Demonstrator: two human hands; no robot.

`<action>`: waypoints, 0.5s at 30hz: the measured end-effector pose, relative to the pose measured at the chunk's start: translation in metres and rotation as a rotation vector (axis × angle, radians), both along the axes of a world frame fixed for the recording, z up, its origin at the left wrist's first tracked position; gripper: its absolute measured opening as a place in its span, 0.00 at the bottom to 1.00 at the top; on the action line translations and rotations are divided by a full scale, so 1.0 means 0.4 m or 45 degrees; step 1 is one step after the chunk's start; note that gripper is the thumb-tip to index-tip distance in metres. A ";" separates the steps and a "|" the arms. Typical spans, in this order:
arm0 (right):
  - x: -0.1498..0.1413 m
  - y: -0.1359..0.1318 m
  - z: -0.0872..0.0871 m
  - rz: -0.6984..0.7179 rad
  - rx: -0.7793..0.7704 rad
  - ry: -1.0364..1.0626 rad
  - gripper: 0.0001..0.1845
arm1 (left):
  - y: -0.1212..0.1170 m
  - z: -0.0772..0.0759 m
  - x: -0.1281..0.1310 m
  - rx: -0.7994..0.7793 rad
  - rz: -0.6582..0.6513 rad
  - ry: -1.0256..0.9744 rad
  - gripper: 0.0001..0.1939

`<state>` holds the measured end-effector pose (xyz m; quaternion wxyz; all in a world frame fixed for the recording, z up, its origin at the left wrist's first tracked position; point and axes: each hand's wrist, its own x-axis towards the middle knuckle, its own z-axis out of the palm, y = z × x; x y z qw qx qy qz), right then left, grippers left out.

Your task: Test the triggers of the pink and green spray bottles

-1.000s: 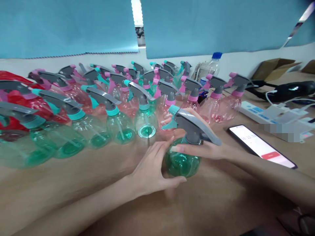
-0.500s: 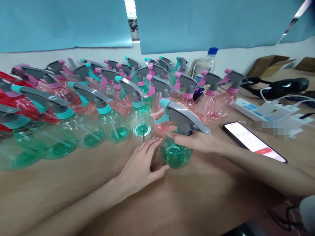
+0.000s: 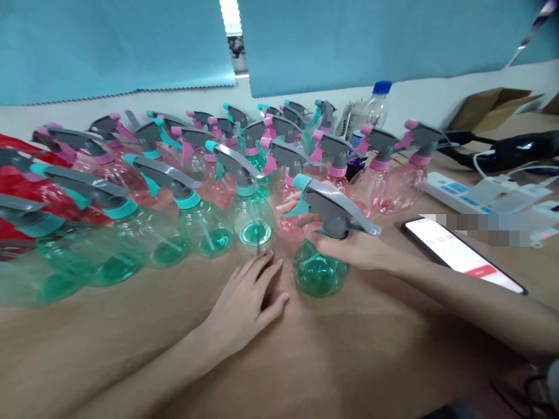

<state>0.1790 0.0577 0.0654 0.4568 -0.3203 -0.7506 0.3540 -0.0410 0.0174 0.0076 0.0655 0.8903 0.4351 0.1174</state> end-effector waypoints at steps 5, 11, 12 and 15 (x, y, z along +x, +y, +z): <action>0.004 0.004 -0.013 -0.012 -0.014 -0.030 0.25 | -0.001 -0.001 -0.001 0.020 -0.016 0.046 0.26; 0.004 -0.003 0.008 0.035 -0.024 -0.069 0.18 | -0.002 -0.006 -0.004 0.075 -0.046 0.048 0.25; 0.003 -0.005 0.015 0.027 -0.027 -0.085 0.17 | -0.002 -0.007 -0.004 0.075 -0.045 0.047 0.25; 0.000 -0.011 0.034 -0.065 -0.037 -0.151 0.14 | -0.002 -0.008 -0.006 0.075 -0.040 0.055 0.25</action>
